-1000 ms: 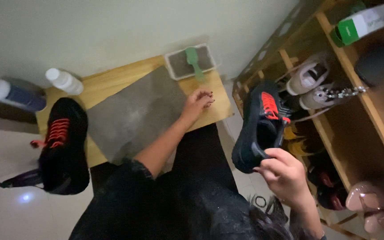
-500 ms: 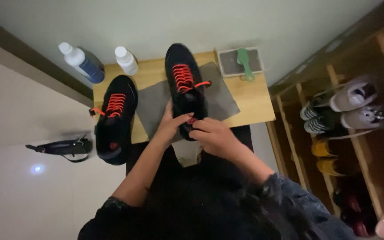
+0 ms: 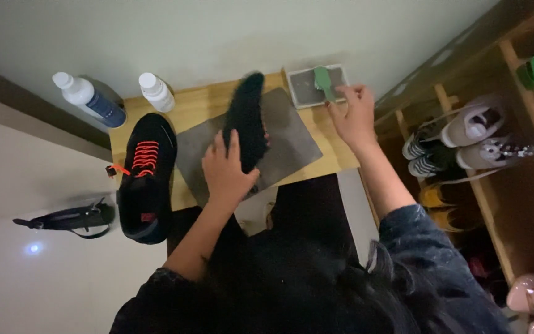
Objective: The person uses a green brush to scrub the upper and laces of a black sneaker with orange laces. The shoe is held steady on a gray mat while the person repeatedly brushes the surface.
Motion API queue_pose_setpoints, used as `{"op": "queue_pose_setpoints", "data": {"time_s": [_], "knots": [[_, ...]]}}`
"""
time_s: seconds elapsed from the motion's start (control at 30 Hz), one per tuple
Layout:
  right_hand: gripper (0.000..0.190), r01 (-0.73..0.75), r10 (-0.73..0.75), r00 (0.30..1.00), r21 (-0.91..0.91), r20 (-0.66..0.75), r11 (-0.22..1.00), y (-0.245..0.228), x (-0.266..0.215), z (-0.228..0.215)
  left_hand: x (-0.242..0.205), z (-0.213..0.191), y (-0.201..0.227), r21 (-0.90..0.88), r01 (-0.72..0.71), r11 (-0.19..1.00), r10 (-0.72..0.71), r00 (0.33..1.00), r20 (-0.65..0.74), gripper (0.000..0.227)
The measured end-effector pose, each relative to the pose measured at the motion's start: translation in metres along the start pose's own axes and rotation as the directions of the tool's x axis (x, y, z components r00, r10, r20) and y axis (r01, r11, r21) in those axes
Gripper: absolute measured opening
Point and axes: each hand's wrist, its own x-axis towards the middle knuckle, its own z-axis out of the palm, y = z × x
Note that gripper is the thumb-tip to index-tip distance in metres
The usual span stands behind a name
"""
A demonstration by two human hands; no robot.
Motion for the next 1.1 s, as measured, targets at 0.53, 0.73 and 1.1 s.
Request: {"op": "queue_pose_setpoints", "data": {"time_s": [0.53,0.73,1.1], "knots": [[0.032,-0.182,0.192,0.939,-0.062,0.286,0.981,0.006,0.028,0.015,-0.026,-0.013,0.000,0.097,-0.128,0.987,0.125,0.992,0.031,0.083],[0.046,-0.265,0.285,0.853,-0.107,0.437,0.958,-0.051,0.023,-0.040,-0.024,-0.012,0.001,0.152,-0.151,0.977,0.154,0.988,-0.012,0.083],[0.036,-0.174,0.274,0.863,-0.259,0.425,0.950,-0.043,0.020,-0.047,-0.025,-0.015,0.008,0.186,-0.112,0.976,0.113,0.994,0.002,0.085]]}}
